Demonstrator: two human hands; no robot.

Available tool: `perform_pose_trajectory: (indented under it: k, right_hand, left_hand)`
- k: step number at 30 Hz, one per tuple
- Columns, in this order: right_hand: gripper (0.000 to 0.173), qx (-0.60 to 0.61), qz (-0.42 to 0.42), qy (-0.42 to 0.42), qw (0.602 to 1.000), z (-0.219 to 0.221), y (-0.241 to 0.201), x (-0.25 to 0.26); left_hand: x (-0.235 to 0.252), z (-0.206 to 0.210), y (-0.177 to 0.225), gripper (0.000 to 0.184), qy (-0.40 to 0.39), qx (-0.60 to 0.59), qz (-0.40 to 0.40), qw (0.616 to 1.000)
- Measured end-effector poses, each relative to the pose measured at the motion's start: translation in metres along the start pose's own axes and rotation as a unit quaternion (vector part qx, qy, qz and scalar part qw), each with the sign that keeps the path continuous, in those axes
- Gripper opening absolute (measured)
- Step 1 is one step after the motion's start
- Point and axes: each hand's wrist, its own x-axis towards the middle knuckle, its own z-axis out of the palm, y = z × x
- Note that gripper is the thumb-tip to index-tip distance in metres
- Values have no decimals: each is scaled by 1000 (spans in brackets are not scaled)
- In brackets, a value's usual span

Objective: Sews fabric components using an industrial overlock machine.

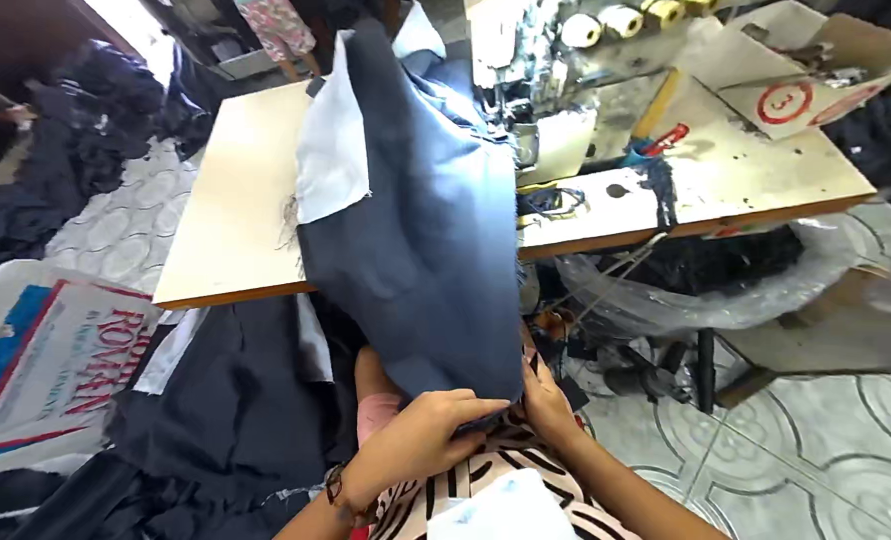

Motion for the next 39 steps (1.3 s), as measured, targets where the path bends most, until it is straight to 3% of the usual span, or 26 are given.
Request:
perform_pose_trajectory:
  k: [4,9,15,19,23,27,29,30,32,35,37,39]
  right_hand:
    - [37,-2,-15,-4,1000,-5,-2,-3]
    - [44,29,-50,-36,998,-26,1,-7]
    - [40,47,-47,-48,997,-20,-11,-15]
    - [38,13,-42,-25,999,-21,-11,-17]
    - [17,-48,-67,-3,997,-21,-11,-14]
    - [10,-78,-84,10,993,-22,-8,-11]
    - [11,-69,-78,9,995,-24,-8,-11]
    - [11,-63,-76,9,995,-27,-8,-11]
    - [12,-62,-64,16,996,-31,-9,-12]
    - [12,-71,-45,9,996,-38,-11,-13]
    - [9,-61,-42,5,997,-41,-9,-8]
    - [7,-39,-55,-3,998,-42,-9,3]
  left_hand:
    - [7,0,5,42,-9,7,12,1000]
    - [-11,-38,28,32,31,-190,127,973]
    - [4,-7,19,40,-11,-32,29,999]
    - [16,3,16,42,-32,-30,15,999]
    - [25,5,16,50,-83,-39,-16,996]
    - [37,-12,11,54,-182,-76,-5,980]
    - [48,-33,6,47,-209,-58,22,976]
    - [55,-48,5,38,-173,-17,34,984]
    - [77,-81,5,27,-23,102,24,994]
    - [126,-125,-5,36,170,297,6,940]
    - [150,-146,-16,46,191,363,-23,912]
    - [163,-159,-21,51,163,370,-73,911]
